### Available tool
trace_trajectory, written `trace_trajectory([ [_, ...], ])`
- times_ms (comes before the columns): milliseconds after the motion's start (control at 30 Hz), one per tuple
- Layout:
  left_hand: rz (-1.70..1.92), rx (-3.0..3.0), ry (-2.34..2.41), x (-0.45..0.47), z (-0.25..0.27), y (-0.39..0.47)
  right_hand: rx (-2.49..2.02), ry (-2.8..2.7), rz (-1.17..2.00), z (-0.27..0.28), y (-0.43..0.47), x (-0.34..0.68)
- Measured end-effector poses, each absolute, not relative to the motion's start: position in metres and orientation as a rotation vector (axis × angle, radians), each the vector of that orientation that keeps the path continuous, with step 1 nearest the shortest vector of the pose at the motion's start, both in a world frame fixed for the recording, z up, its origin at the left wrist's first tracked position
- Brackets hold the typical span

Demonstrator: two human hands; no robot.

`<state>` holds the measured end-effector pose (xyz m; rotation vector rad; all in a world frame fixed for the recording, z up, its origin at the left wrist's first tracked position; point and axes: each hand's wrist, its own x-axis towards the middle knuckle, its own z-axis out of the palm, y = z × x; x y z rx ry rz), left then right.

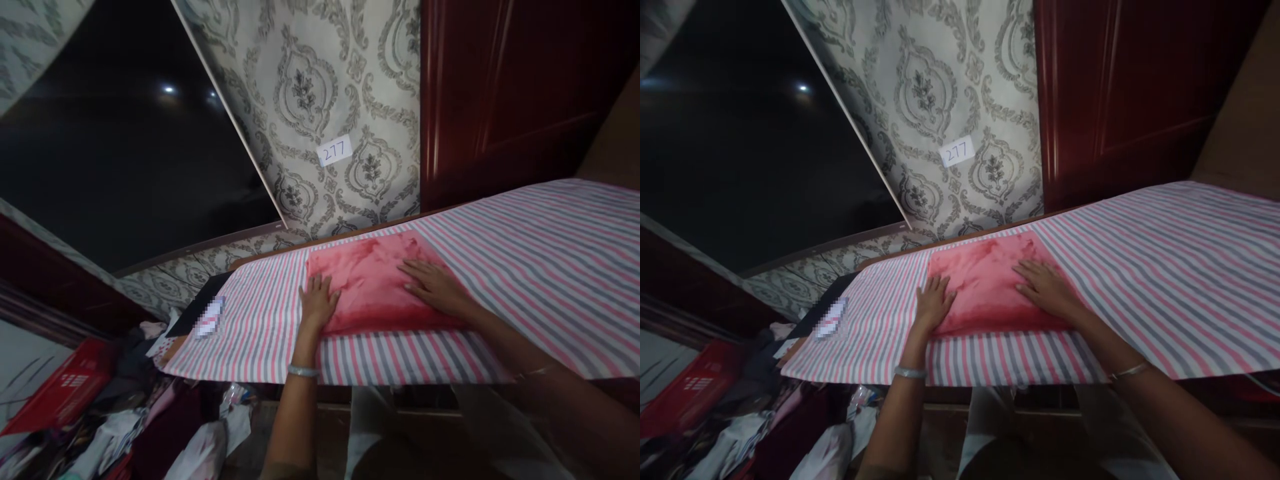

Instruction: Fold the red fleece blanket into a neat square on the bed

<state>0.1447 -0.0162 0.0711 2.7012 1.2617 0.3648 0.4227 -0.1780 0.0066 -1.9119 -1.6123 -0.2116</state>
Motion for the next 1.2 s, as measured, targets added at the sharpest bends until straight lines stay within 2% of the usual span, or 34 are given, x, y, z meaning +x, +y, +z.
trace_trajectory([
  [100, 0.654, 2.219, 1.259, 0.111, 0.060, -0.004, -1.879, -1.341, -0.116, 0.009, -0.200, 0.444],
  [200, 0.804, 1.756, 1.195, 0.090, 0.050, 0.008, -2.026, -0.983, 0.133, 0.010, -0.224, 0.456],
  [300, 0.801, 1.633, 1.149, 0.082, 0.047, 0.014, -2.081, -0.774, 0.334, 0.008, -0.236, 0.456],
  [467, 0.729, 1.462, 1.038, 0.086, 0.053, 0.022, -1.835, -0.650, 0.520, 0.010, -0.232, 0.449],
  [633, 0.650, 1.190, 0.843, 0.094, 0.062, 0.030, -1.586, -0.625, 0.770, 0.033, -0.226, 0.434],
  [767, 0.662, 1.207, 0.811, 0.106, 0.072, 0.034, -1.427, -0.598, 0.968, 0.055, -0.220, 0.426],
  [833, 0.740, 1.235, 0.847, 0.112, 0.081, 0.036, -1.378, -0.637, 0.933, 0.065, -0.213, 0.428],
  [1067, 1.011, 1.433, 0.716, 0.122, 0.116, 0.041, -1.323, -0.816, 0.484, 0.104, -0.197, 0.454],
  [1200, 0.871, 1.462, 0.830, 0.126, 0.095, 0.036, -1.410, -0.825, 0.499, 0.085, -0.201, 0.462],
])
